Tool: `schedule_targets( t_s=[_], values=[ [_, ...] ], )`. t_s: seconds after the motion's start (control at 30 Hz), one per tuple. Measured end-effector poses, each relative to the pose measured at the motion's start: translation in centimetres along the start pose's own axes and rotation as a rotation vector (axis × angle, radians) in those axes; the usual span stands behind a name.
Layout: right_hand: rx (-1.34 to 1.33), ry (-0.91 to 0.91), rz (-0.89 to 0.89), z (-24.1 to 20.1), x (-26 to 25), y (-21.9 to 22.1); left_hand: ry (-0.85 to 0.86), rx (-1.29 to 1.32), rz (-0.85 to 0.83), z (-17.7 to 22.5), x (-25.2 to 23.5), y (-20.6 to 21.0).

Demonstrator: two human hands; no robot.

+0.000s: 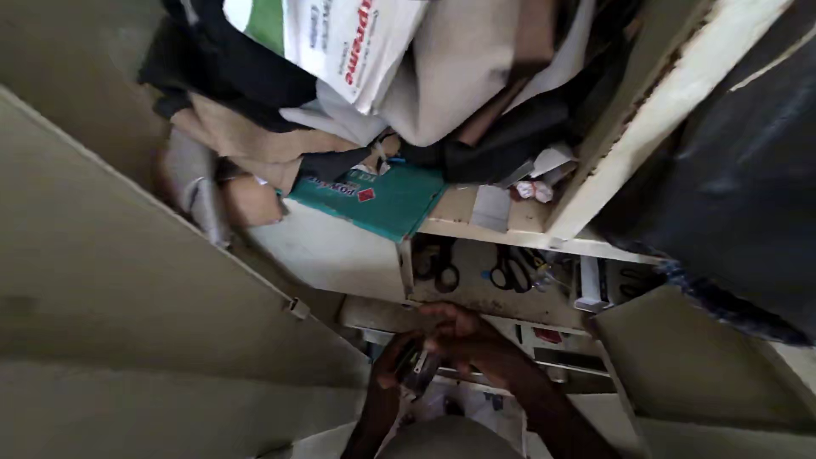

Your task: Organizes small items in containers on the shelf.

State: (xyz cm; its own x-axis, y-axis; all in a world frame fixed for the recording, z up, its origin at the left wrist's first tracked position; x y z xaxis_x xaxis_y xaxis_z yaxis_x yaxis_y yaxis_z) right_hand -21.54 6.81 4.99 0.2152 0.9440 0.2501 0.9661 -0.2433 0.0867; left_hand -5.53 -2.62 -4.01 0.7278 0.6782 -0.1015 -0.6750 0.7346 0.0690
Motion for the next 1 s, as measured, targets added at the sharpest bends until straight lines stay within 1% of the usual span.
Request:
schedule_targets(
  t_s=[0.07, 0.1, 0.13, 0.17, 0.23, 0.3, 0.33, 0.4, 0.47, 0.5, 0.53, 0.6, 0.63, 0.7, 0.77, 0.83, 0.87, 0.93, 1.0],
  values=[
    [-0.320, -0.025, -0.109, 0.3, -0.2, 0.2, -0.142, -0.030, 0.039, 0.3, 1.4, -0.2],
    [-0.403, -0.045, -0.174, 0.3, -0.3, 0.5, -0.189, -0.028, 0.041, 0.5, 1.8, -0.1],
    [-0.427, -0.054, -0.215, 0.2, -0.4, 0.8, -0.223, -0.008, 0.033, 0.8, 2.2, 0.0],
    [-0.400, -0.047, -0.217, -0.1, -0.4, 1.1, -0.252, 0.026, 0.016, 0.6, 2.5, 0.0],
    [-0.273, -0.030, -0.143, -0.7, -0.2, 1.6, -0.319, 0.108, -0.024, 0.0, 3.0, -0.2],
    [-0.137, -0.061, -0.067, -0.9, 0.1, 1.8, -0.361, 0.219, -0.032, -0.3, 3.2, -0.3],
    [-0.072, -0.101, -0.017, -1.0, 0.3, 1.7, -0.348, 0.328, -0.029, -0.5, 3.0, -0.4],
    [0.118, -0.215, 0.114, -0.9, 1.0, 1.0, -0.303, 0.503, -0.075, -0.6, 2.6, -0.5],
    [0.339, -0.319, 0.197, -1.0, 1.8, 0.4, -0.273, 0.548, -0.105, -0.5, 2.3, -0.6],
    [0.441, -0.351, 0.182, -0.9, 2.2, 0.2, -0.265, 0.556, -0.109, -0.4, 2.2, -0.6],
    [0.528, -0.347, 0.131, -0.8, 2.6, 0.3, -0.258, 0.561, -0.113, -0.5, 2.1, -0.7],
    [0.699, -0.274, -0.008, -0.8, 3.5, 1.5, -0.254, 0.533, -0.093, -0.7, 2.0, -0.8],
    [0.767, -0.236, -0.047, -0.9, 3.9, 2.3, -0.257, 0.519, -0.079, -0.8, 2.0, -0.8],
    [0.866, -0.240, -0.039, -1.0, 4.3, 3.8, -0.273, 0.470, -0.052, -0.5, 1.8, -0.6],
    [0.876, -0.222, -0.038, -1.0, 4.4, 4.7, -0.291, 0.443, -0.036, -0.3, 1.8, -0.6],
    [0.855, -0.237, -0.020, -0.7, 4.5, 4.9, -0.275, 0.439, -0.033, -0.4, 1.8, -0.7],
    [0.822, -0.264, -0.008, -0.5, 4.6, 4.8, -0.257, 0.447, -0.041, -0.4, 1.7, -0.7],
    [0.746, -0.377, -0.014, -0.1, 5.1, 4.8, -0.252, 0.437, -0.033, -0.5, 1.8, -0.9],
    [0.769, -0.466, -0.052, 0.1, 5.7, 5.5, -0.262, 0.449, -0.059, -0.5, 2.1, -1.1]
  ],
)
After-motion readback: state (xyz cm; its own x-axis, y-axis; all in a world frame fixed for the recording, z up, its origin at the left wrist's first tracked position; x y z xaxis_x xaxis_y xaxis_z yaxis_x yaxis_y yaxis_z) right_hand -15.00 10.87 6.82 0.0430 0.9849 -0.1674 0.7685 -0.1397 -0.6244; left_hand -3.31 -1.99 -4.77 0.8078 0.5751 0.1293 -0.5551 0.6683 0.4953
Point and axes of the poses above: each hand's wrist, its own x-axis away from the middle knuckle, its own y-axis out of the palm, z = x × y, the point moved 3 cm from there along -x, towards the middle knuckle, and after that the axes turned 4 degrees about -y, right-handed, at the moved point
